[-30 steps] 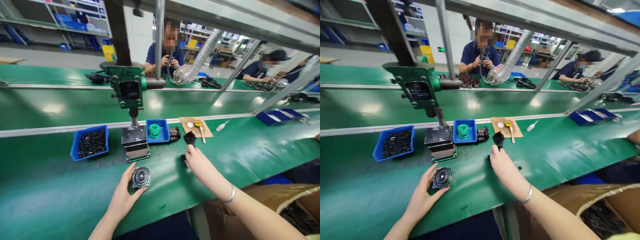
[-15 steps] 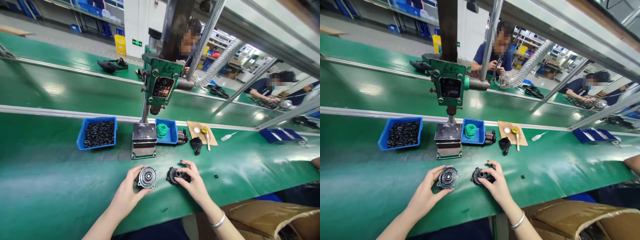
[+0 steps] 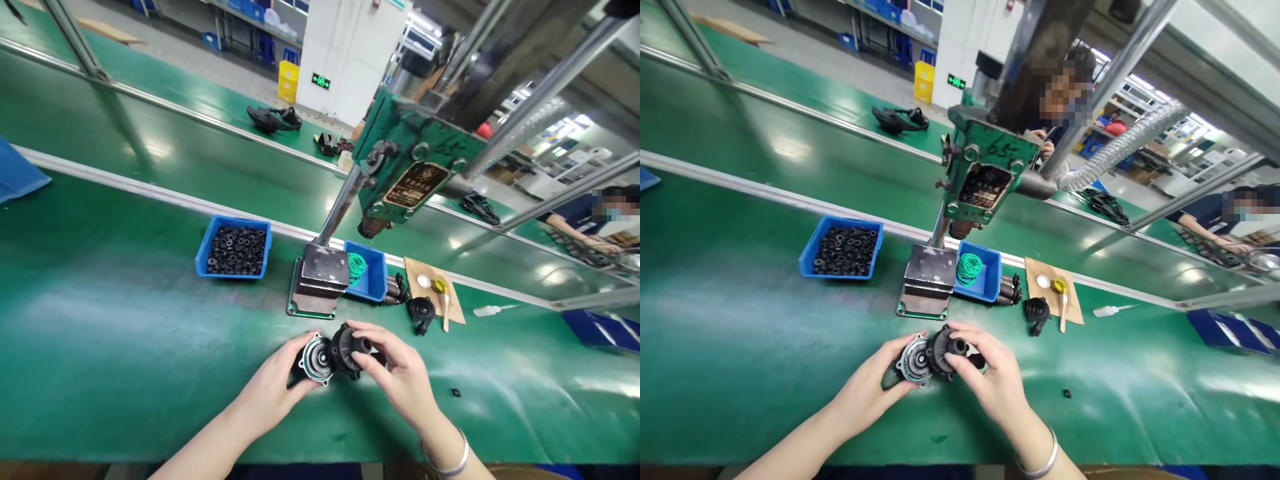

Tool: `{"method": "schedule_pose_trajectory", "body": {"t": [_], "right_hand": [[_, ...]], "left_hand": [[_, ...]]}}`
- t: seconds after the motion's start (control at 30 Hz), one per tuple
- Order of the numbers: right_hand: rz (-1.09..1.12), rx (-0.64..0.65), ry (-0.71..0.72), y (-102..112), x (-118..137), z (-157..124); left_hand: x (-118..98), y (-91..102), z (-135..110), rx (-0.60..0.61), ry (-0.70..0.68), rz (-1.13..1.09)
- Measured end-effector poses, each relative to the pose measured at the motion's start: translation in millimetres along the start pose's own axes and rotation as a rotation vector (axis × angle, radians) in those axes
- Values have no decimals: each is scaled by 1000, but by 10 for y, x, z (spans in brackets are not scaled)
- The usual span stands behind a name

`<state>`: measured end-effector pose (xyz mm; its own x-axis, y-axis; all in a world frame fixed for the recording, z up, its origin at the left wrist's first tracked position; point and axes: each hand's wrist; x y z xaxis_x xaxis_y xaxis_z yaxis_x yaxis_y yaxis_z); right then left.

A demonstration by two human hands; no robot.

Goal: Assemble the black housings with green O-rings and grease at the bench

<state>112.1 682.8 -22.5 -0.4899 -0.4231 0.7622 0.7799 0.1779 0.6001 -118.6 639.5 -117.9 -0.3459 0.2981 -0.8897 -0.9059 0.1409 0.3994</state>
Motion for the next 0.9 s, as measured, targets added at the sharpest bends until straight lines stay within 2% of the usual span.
{"method": "schedule_pose_trajectory", "body": {"t": [0.1,0.23,0.67,0.9], "right_hand": [[-53,90,122,-146,170,83],[-101,135,195,-278,191,89],[-182,188,250,-245,151,63],[-179,193,226,-241,155,62]], "left_hand": [[-2,-9,-12,4,-9,3],[3,-28,-21,0,-26,-1],[-19,-35,-30,1,-53,-5],[-29,-29,-32,-11,-59,-15]]}}
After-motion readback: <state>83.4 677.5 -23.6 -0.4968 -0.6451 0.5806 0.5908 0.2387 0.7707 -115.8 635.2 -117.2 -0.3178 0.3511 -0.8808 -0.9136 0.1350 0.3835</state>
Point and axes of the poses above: each hand's wrist, its own z-axis towards the middle knuckle, its own y-axis out of the back of the hand, x = y × z, and after that the axes turned 1 degree about -y, right-handed
